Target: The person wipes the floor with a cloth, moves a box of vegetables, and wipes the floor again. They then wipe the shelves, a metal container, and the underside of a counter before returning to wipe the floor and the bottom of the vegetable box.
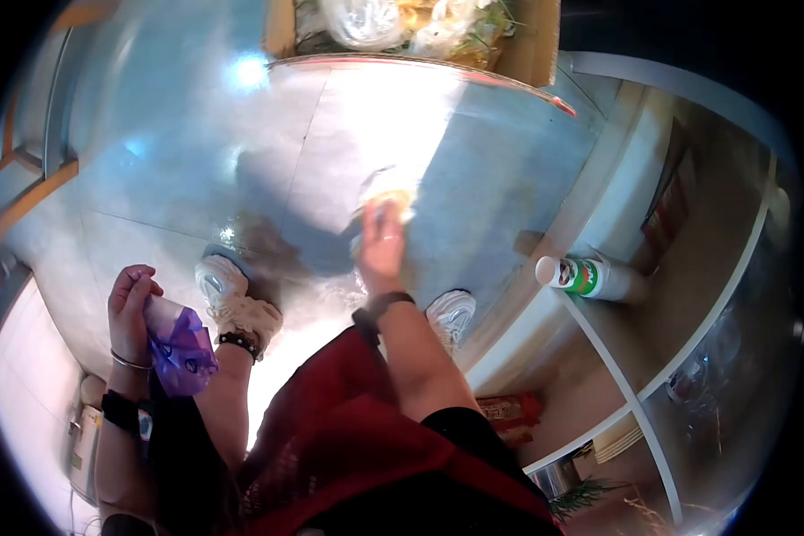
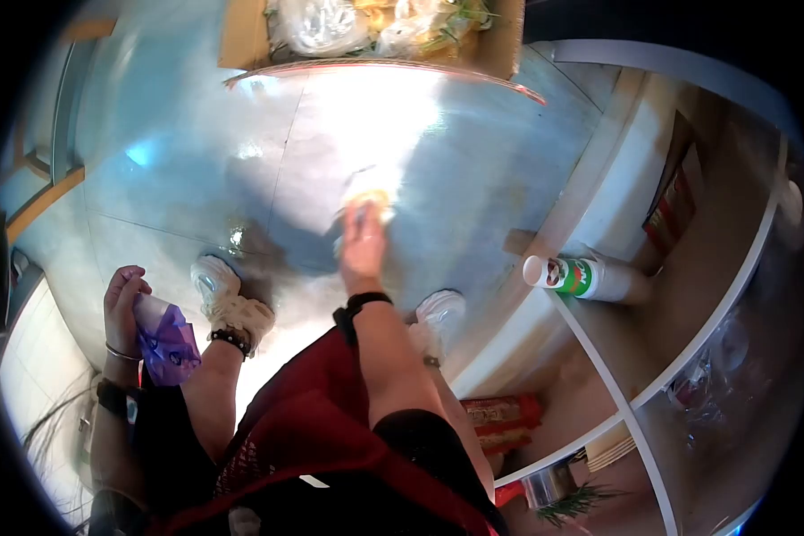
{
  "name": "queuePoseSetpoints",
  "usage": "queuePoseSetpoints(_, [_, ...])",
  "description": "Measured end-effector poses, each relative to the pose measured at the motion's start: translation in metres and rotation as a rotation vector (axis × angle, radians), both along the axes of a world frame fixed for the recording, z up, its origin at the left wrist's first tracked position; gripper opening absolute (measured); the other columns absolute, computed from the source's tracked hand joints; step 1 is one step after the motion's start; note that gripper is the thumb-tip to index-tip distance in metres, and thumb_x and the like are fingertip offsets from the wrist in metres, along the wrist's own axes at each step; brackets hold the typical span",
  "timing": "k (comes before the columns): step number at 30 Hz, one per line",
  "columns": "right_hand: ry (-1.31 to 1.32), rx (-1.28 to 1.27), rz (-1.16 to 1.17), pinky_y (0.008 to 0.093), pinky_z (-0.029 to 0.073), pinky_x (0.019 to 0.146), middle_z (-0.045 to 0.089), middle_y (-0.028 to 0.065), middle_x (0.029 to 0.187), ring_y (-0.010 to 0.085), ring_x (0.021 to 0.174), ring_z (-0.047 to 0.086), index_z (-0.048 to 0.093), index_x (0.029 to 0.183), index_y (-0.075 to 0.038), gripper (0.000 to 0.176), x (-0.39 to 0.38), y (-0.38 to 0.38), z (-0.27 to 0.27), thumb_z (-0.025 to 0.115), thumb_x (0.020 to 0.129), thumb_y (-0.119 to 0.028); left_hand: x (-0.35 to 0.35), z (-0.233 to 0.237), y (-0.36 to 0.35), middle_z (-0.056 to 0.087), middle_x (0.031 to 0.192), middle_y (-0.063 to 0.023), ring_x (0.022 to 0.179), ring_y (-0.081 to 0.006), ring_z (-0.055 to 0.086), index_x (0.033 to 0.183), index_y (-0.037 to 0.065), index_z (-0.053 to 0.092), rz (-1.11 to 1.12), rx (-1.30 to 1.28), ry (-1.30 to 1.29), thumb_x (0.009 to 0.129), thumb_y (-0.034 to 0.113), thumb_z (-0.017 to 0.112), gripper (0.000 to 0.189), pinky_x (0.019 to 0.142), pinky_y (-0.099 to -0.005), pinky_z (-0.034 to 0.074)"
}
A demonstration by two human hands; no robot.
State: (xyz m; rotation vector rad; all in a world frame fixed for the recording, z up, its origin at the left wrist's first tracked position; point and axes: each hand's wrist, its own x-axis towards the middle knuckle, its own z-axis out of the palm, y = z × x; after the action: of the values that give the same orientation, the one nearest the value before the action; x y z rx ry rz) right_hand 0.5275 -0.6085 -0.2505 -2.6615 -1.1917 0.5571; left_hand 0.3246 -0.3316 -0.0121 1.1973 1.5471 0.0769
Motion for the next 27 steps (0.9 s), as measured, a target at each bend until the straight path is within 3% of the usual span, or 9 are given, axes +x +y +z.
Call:
queuePoseSetpoints(2, [0.117,-0.016,0.100,0.0392,0.036,0.099,0.042,0.0200,0.132,0.0334,0.113,0.046,0.048,0.128,-0.012,0.046,0.005,0.002,0.004,0.049,0.083,-0.004,-0.001,-0.002,0.001,0.052,0.072,-0.0005,0.066,-0.0065,0.045,0.096,0.003,0.057,-0.024,0.023,-0.002,0.086,0.012,0.053,0.014,0.061,-0.0181,0.034])
queuePoseSetpoints(4, [0.328,0.233,0.465,0.0398,0.038,0.098,0.042,0.0174,0.134,0.0374,0.111,0.046,0.050,0.127,-0.013,0.047,0.039,-0.002,0.007,0.049,0.081,-0.003,0.001,-0.001,-0.002,0.053,0.073,-0.0007,0.069,-0.0064,0.049,0.096,0.002,0.057,-0.026,0.012,0.047,0.087,0.010,0.053,0.013,0.064,-0.0180,0.037])
queuePoseSetpoints(6, [0.168,0.140,0.509,0.0346,0.039,0.089,0.046,0.0013,0.132,0.0175,0.102,0.050,0.055,0.122,-0.018,0.044,0.091,0.000,0.017,0.052,0.080,-0.005,0.009,-0.003,-0.008,0.053,0.072,-0.0005,0.068,-0.0064,0.048,0.096,0.003,0.057,-0.045,-0.012,0.051,0.087,0.010,0.053,0.013,0.064,-0.0179,0.037])
queuePoseSetpoints(7, [0.163,0.137,0.342,0.0370,0.039,0.089,0.045,0.0012,0.133,0.0173,0.102,0.049,0.054,0.125,-0.018,0.045,0.110,-0.007,-0.016,0.051,0.081,-0.007,0.014,-0.003,-0.012,0.053,0.072,-0.0003,0.068,-0.0063,0.048,0.096,0.003,0.057,-0.051,-0.028,0.062,0.087,0.010,0.052,0.012,0.064,-0.0177,0.037])
queuePoseSetpoints(10, [0.020,-0.197,0.150,0.0440,0.034,0.095,0.038,0.0025,0.139,0.0206,0.109,0.048,0.043,0.134,-0.018,0.048,0.188,0.008,0.015,0.049,0.087,-0.023,0.028,-0.002,-0.021,0.052,0.074,0.0000,0.069,-0.0065,0.048,0.094,0.003,0.056,-0.083,-0.002,0.044,0.087,0.009,0.052,0.011,0.065,-0.0178,0.038])
queuePoseSetpoints(14, [-0.225,-0.266,-0.227,0.0459,0.029,0.101,0.033,0.0059,0.143,0.0277,0.121,0.041,0.028,0.141,-0.015,0.062,0.237,-0.046,0.002,0.043,0.089,-0.046,0.035,0.008,-0.019,0.052,0.077,0.0000,0.071,-0.0067,0.048,0.094,0.003,0.056,-0.129,0.014,0.071,0.087,0.008,0.051,0.010,0.065,-0.0178,0.038])
queuePoseSetpoints(20, [0.015,-0.548,-0.855,0.0441,0.031,0.101,0.031,0.0239,0.139,0.0364,0.122,0.040,0.015,0.139,0.007,0.087,0.178,-0.108,0.019,0.040,0.087,-0.057,0.049,0.007,-0.025,0.052,0.075,0.0004,0.071,-0.0063,0.048,0.094,0.003,0.056,-0.129,-0.001,0.054,0.088,0.009,0.051,0.010,0.065,-0.0179,0.038])
queuePoseSetpoints(25, [-0.108,-0.181,-0.718,0.0462,0.035,0.098,0.035,0.0310,0.128,0.0450,0.114,0.040,0.019,0.136,0.010,0.078,0.081,-0.073,0.018,0.056,0.083,-0.034,0.059,0.006,-0.030,0.052,0.074,0.0005,0.070,-0.0056,0.048,0.094,0.004,0.056,-0.186,-0.036,0.040,0.088,0.009,0.051,0.010,0.064,-0.0174,0.037])
queuePoseSetpoints(27, [0.081,-0.145,-0.393,0.0454,0.029,0.103,0.030,0.0315,0.133,0.0442,0.118,0.036,0.018,0.138,0.008,0.068,0.086,-0.060,0.018,0.052,0.085,-0.017,0.060,0.003,-0.030,0.052,0.074,0.0005,0.070,-0.0054,0.048,0.094,0.004,0.056,-0.182,-0.049,0.032,0.088,0.009,0.051,0.010,0.064,-0.0172,0.037])
